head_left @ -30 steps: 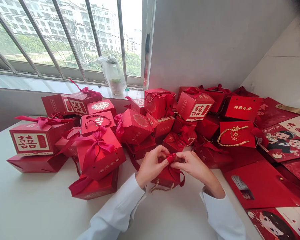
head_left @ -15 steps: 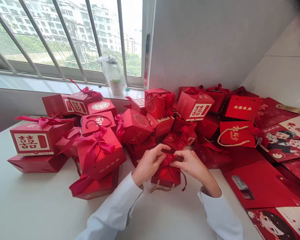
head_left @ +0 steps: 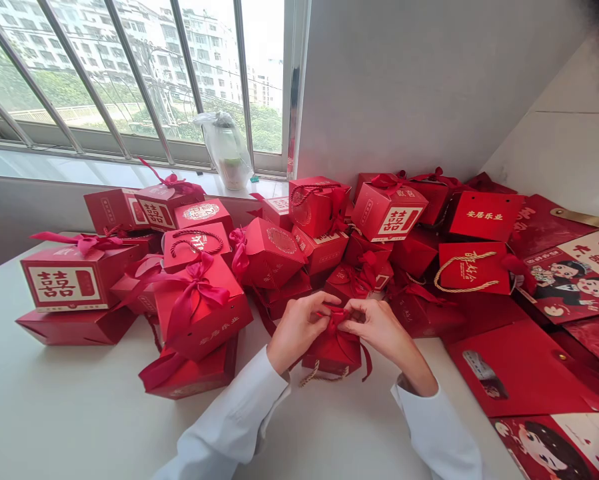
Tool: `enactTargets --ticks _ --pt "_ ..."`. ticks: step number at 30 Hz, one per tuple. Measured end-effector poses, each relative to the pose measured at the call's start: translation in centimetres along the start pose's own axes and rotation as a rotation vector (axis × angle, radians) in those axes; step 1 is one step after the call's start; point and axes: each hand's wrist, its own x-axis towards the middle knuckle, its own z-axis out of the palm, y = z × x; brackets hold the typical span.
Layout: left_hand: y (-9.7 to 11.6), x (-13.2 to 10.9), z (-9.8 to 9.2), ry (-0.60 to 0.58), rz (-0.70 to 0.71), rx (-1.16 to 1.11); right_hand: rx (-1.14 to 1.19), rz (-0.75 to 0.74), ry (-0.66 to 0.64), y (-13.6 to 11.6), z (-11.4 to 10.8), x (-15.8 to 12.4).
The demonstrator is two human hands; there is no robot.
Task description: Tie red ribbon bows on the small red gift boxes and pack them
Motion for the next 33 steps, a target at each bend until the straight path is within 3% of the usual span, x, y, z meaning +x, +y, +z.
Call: enactTargets --ticks 5,24,33 --pt "0.0 -0.1 0.2 0.019 -0.127 -0.075 0.0 0.002 -0.011 -0.1 0.0 -0.2" --pt "-0.5 0.2 0.0 0.047 -0.13 -0.03 -0.03 0.014 0.011 -0.4 0.3 -0.2" --pt "-0.5 0.2 0.2 0.056 -0.134 -0.018 0.18 0.009 -0.215 0.7 -1.3 -0.4"
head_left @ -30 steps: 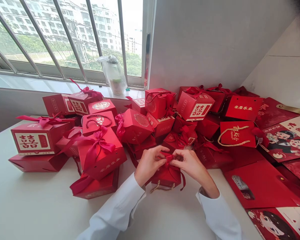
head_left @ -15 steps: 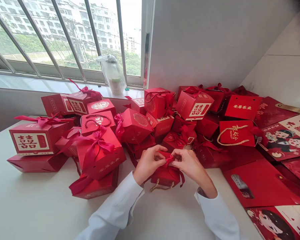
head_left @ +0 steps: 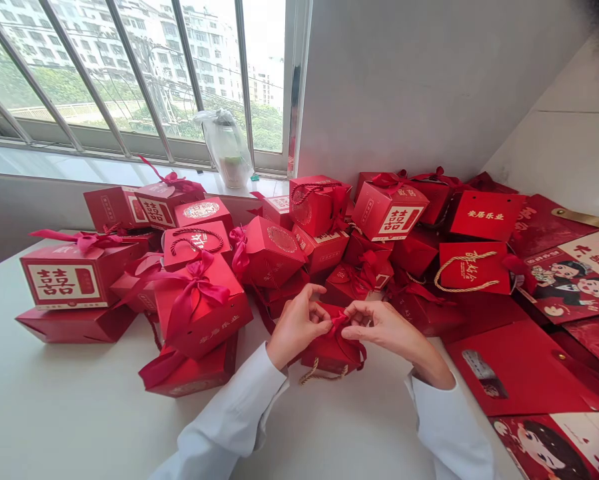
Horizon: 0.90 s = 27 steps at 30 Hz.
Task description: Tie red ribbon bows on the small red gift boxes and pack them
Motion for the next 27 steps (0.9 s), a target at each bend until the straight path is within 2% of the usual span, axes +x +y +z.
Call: enactTargets --ticks 8,21,27 --pt "-0.1 0.0 -0.2 0.007 -0.017 0.03 -0.114 -0.052 0.13 -0.5 0.6 0.3" --pt "-0.1 0.2 -1.4 0.044 -0.103 -0.017 -0.094 0.002 0.149 -0.1 0.2 0.3" --pt "-0.2 0.4 -2.0 0.095 -0.102 0.006 -0.055 0.01 0.095 0.1 -0.5 -0.2"
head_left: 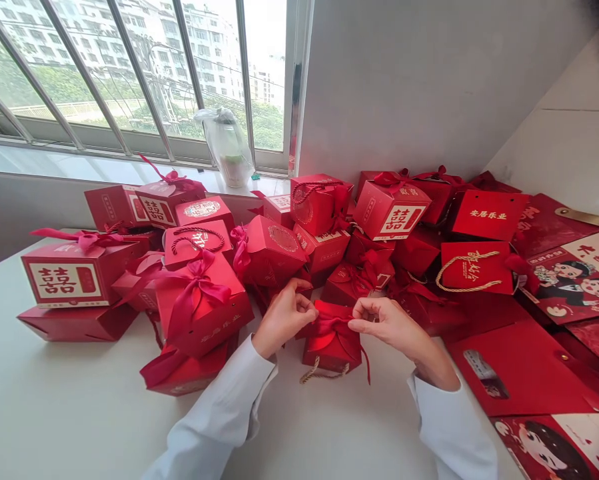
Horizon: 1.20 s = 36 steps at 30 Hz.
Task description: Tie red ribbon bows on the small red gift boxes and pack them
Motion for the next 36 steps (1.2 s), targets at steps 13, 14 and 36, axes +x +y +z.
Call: enactTargets --ticks 13,14,36 --pt "0.4 -0.1 -0.9 -0.121 0.07 0.15 -0.011 0.017 -0.139 0.6 -1.0 -0.3" --pt "0.5 -0.2 -0.9 -0.128 0.07 0.144 0.013 0.025 -0.128 0.6 -0.9 -0.3" --pt "3.6 -3.3 -1.5 -0.078 0.194 0.617 0.055 0.003 -0.078 0.7 0.0 0.3"
